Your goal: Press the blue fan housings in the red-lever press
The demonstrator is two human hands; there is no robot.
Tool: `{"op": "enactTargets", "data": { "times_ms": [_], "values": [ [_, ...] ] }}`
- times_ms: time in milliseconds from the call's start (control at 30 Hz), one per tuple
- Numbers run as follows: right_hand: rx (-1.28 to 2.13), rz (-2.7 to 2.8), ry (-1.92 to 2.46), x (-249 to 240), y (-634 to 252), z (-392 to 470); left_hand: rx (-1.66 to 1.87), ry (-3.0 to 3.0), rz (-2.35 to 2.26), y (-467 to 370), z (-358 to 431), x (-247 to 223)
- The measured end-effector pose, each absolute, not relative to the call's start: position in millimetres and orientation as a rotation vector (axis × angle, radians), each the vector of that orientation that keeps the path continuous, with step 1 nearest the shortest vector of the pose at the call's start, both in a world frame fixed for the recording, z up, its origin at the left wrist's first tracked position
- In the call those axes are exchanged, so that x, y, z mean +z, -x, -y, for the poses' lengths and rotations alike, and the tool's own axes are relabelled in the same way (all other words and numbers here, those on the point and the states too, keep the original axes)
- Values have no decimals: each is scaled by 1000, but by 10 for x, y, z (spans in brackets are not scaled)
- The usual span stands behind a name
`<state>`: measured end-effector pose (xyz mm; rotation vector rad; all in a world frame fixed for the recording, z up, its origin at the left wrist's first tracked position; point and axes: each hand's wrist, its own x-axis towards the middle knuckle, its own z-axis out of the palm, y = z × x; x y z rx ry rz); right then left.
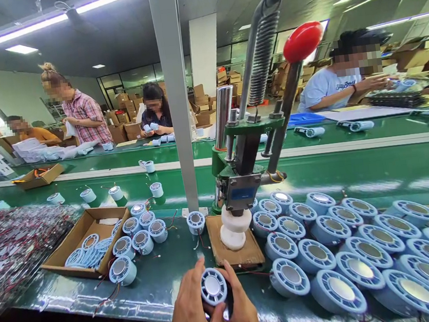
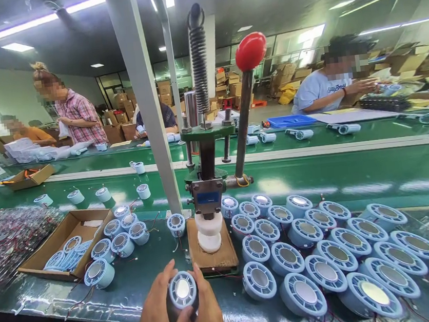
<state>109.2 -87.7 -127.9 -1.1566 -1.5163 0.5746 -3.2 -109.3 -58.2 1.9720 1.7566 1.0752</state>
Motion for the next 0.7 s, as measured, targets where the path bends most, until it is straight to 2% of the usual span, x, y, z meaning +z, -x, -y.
{"op": "enactTargets", "data": {
  "times_ms": [200,467,600,700],
  "values": [
    [558,1516,1151,-1272,-1100,876,913,-2078,-1736,119,1066,-487],
    [511,1594,1152,-1307,-1130,871,1000,-1888,-1797,6,1080,-612],
    [383,1838,1074,-1320,-1254,816,1142,-1766,-1782,-82,1110,-829],
    [312,2096,972,-1083,-1498,738,1108,-1728,-1694,-57,1099,-908]
  ]
}}
